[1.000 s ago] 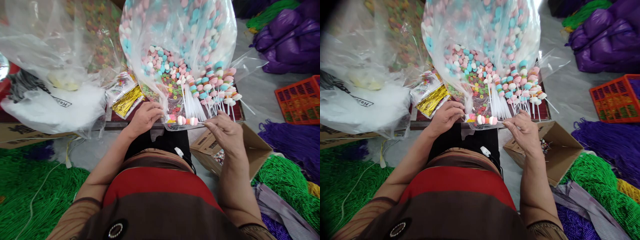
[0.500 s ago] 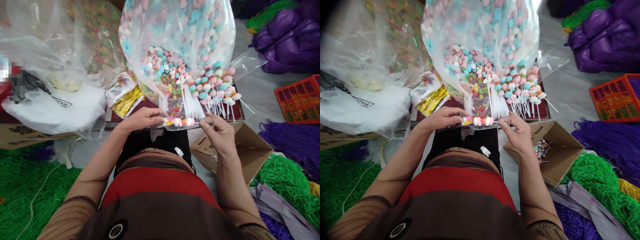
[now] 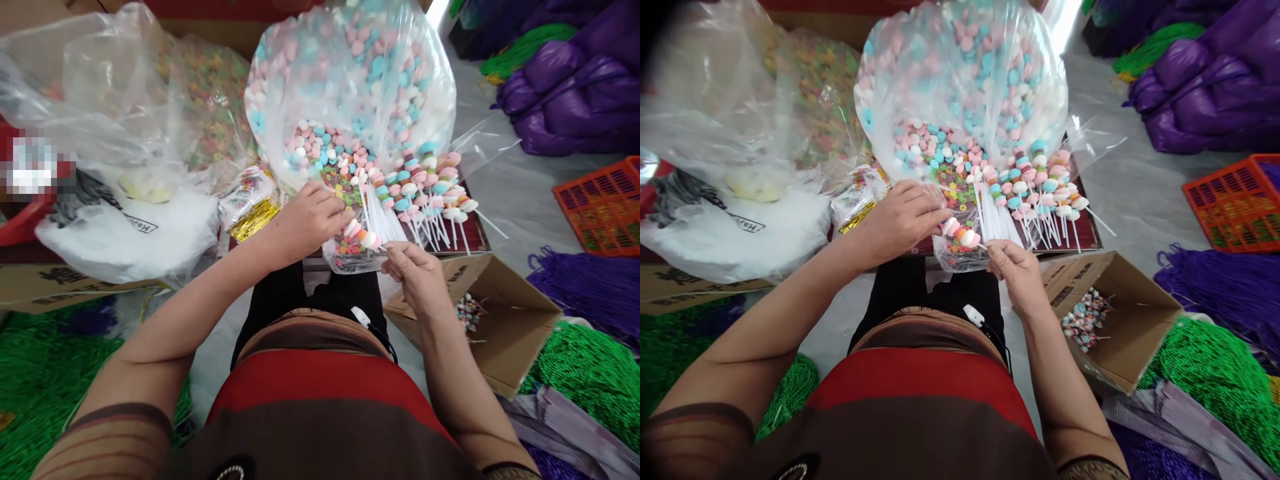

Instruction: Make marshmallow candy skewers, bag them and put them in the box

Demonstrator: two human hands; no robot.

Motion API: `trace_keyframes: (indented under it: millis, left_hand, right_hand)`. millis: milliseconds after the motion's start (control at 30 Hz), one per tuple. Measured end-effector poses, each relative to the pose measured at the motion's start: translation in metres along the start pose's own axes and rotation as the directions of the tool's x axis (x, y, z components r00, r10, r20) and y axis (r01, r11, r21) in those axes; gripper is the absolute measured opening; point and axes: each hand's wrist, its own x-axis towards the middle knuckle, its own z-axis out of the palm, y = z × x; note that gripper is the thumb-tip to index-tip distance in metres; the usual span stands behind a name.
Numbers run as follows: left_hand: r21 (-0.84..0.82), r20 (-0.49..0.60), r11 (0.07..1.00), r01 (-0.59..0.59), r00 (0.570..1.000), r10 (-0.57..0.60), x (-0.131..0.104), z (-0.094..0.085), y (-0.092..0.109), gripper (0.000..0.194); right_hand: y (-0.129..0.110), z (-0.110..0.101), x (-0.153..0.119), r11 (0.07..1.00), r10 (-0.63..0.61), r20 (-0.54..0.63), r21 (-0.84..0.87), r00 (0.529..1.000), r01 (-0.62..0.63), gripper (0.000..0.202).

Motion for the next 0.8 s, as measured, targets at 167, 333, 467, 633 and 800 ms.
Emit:
trace_keyframes:
  millis: [167, 333, 467, 633, 800]
  left_hand:
    - [-0.175, -0.092, 0.984, -0.018, 0.996, 0.002, 0.014, -0.013, -0.005, 0.02]
    - [-0.153, -0.117, 0.986, -0.071, 0.992, 0.053, 0.008, -0.052, 0.022, 0.026]
    - [-0.059, -0.343, 0.96, -0.275, 0.908, 0.239, -0.023, -0.055, 0.04, 0.027]
    - [-0.606, -0.562, 0.794, -0.052, 0.734, -0.382, -0.039, -0.031, 0.028, 0.041]
    - [-0.954, -0.255, 0.286, -0.093, 0.752, -0.607, -0.01, -0.039, 0.025, 0.071]
  right_hand:
    - [0.005, 0.029, 0.003, 0.949, 0.117, 0.184, 0.27, 0.976, -0.164, 0.036]
    - [0.007, 0.054, 0.007, 0.876, 0.092, 0.291, 0.432, 0.952, -0.217, 0.036]
    - [0.0, 0.069, 0.011, 0.867, 0.012, 0.352, 0.463, 0.936, -0.185, 0.04]
    - [-0.005, 0.074, 0.013, 0.868, -0.046, 0.409, 0.467, 0.912, -0.166, 0.036]
    - [0.005, 0.079, 0.008, 0.883, -0.027, 0.424, 0.435, 0.905, -0.177, 0.034]
